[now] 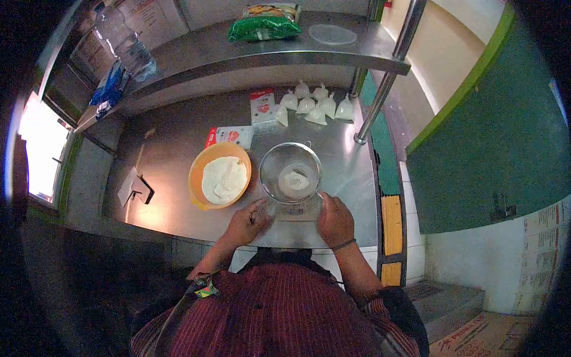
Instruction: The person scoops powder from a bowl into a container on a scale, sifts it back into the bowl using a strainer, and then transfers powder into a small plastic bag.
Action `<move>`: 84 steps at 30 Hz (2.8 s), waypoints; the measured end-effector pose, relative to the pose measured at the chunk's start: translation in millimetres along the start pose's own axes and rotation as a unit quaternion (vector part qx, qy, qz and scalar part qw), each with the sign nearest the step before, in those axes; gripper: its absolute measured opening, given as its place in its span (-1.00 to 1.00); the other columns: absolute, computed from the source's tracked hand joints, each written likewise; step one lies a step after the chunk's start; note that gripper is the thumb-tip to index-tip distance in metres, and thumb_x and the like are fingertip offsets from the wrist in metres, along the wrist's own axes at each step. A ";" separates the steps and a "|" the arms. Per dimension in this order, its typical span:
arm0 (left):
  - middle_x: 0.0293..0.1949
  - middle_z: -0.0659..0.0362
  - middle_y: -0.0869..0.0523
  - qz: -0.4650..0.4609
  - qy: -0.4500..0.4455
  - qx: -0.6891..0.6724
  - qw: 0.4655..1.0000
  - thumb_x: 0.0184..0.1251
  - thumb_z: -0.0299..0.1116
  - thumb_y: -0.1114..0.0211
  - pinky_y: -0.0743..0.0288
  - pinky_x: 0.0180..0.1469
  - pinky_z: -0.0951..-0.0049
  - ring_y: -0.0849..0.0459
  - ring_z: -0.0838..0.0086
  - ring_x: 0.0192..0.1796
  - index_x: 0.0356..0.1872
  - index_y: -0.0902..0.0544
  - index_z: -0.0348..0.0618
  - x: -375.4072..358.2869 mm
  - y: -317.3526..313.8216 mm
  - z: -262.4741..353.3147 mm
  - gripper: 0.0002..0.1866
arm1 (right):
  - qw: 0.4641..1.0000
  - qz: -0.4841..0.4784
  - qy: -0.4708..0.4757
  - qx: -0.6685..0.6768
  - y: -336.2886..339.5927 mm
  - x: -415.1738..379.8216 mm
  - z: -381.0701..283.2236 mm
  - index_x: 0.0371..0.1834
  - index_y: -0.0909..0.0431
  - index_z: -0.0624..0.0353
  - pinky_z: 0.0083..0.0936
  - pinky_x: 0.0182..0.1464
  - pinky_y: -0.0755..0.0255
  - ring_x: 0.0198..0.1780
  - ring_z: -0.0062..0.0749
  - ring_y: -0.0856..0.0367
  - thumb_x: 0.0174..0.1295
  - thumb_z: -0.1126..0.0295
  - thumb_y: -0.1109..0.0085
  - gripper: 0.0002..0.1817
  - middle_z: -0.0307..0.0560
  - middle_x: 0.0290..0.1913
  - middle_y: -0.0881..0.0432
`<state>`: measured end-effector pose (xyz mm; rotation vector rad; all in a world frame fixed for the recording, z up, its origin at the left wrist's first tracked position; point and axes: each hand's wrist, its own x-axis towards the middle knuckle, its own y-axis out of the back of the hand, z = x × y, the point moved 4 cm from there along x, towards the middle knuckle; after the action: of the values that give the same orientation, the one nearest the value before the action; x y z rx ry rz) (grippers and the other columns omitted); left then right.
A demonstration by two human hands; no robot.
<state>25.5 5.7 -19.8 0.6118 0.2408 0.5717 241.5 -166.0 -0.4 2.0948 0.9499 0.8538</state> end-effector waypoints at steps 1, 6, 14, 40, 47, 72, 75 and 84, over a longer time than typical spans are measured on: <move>0.18 -0.10 -0.75 -0.003 0.013 0.002 1.000 0.43 -0.23 -0.42 -0.61 0.18 0.28 -0.79 0.25 0.11 0.45 -0.49 -0.15 -0.2 0.3 0.8 -0.39 | 1.000 0.019 0.002 0.004 -0.3 0.9 2.1 0.24 -0.54 0.22 -0.05 0.06 -0.53 -0.02 0.17 -0.65 0.52 0.40 0.08 -0.66 0.21 -0.09 -0.66; 0.18 -0.12 -0.74 -0.065 0.116 0.004 0.991 0.43 -0.24 -0.42 -0.59 0.23 0.27 -0.77 0.21 0.17 0.46 -0.48 -0.14 -0.6 3.8 5.8 -0.38 | 1.000 0.006 -0.023 -0.003 1.1 6.1 2.5 0.23 -0.55 0.24 -0.04 0.06 -0.53 -0.02 0.18 -0.65 0.53 0.40 0.09 -0.67 0.21 -0.10 -0.65; -0.33 -0.05 -0.72 0.065 -0.093 -0.001 0.994 0.37 -0.27 -0.43 -0.60 -0.21 0.29 -0.66 0.33 -0.41 0.43 -0.52 -0.15 2.3 4.2 4.6 -0.38 | 0.999 -0.016 0.021 0.022 -4.4 -7.8 -8.9 0.25 -0.54 0.20 -0.03 -0.01 -0.55 -0.08 0.16 -0.65 0.43 0.44 -0.02 -0.65 0.19 -0.13 -0.65; -0.55 0.08 -0.61 0.043 -0.058 0.004 0.997 0.39 -0.28 -0.41 -0.52 -0.32 0.31 -0.56 0.38 -0.50 0.47 -0.50 -0.11 -0.2 4.4 -0.7 -0.37 | 0.998 0.004 0.034 0.044 1.8 -1.0 -5.3 0.22 -0.54 0.19 -0.02 0.03 -0.53 -0.06 0.18 -0.64 0.47 0.44 0.02 -0.68 0.18 -0.12 -0.65; -0.61 0.09 -0.55 0.044 -0.048 0.021 0.998 0.40 -0.29 -0.39 -0.49 -0.36 0.31 -0.54 0.38 -0.53 0.46 -0.50 -0.12 1.2 2.8 -1.1 -0.39 | 0.998 -0.029 0.039 0.039 -2.7 -6.3 -6.5 0.19 -0.56 0.25 -0.02 0.02 -0.52 -0.07 0.19 -0.64 0.53 0.40 0.10 -0.68 0.21 -0.12 -0.64; -0.59 0.13 -0.53 0.038 -0.036 0.006 0.999 0.41 -0.28 -0.41 -0.46 -0.38 0.33 -0.49 0.45 -0.53 0.47 -0.51 -0.07 -4.9 0.0 5.6 -0.39 | 0.998 0.023 -0.037 -0.036 6.7 -11.2 -8.6 0.23 -0.57 0.23 -0.03 -0.01 -0.56 -0.07 0.14 -0.69 0.48 0.40 0.05 -0.65 0.21 -0.11 -0.69; -0.59 0.13 -0.52 0.034 -0.040 -0.017 0.998 0.41 -0.28 -0.41 -0.46 -0.38 0.34 -0.49 0.44 -0.53 0.47 -0.51 -0.05 -5.1 0.5 10.2 -0.38 | 0.998 -0.004 -0.042 -0.039 3.8 -16.7 -11.6 0.24 -0.56 0.23 -0.03 0.02 -0.57 -0.03 0.14 -0.70 0.48 0.40 0.05 -0.64 0.22 -0.06 -0.70; -0.57 0.09 -0.56 0.044 -0.023 -0.009 0.999 0.40 -0.28 -0.41 -0.50 -0.34 0.31 -0.52 0.41 -0.52 0.46 -0.51 -0.07 -7.6 -1.8 6.6 -0.39 | 0.998 0.054 -0.009 0.004 1.2 -11.0 -12.1 0.23 -0.55 0.25 -0.02 0.02 -0.58 -0.06 0.17 -0.70 0.45 0.39 0.02 -0.64 0.22 -0.07 -0.70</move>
<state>22.5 -3.0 -15.3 0.6194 0.1650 0.6431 226.8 -171.9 4.1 2.1728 0.8382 0.8850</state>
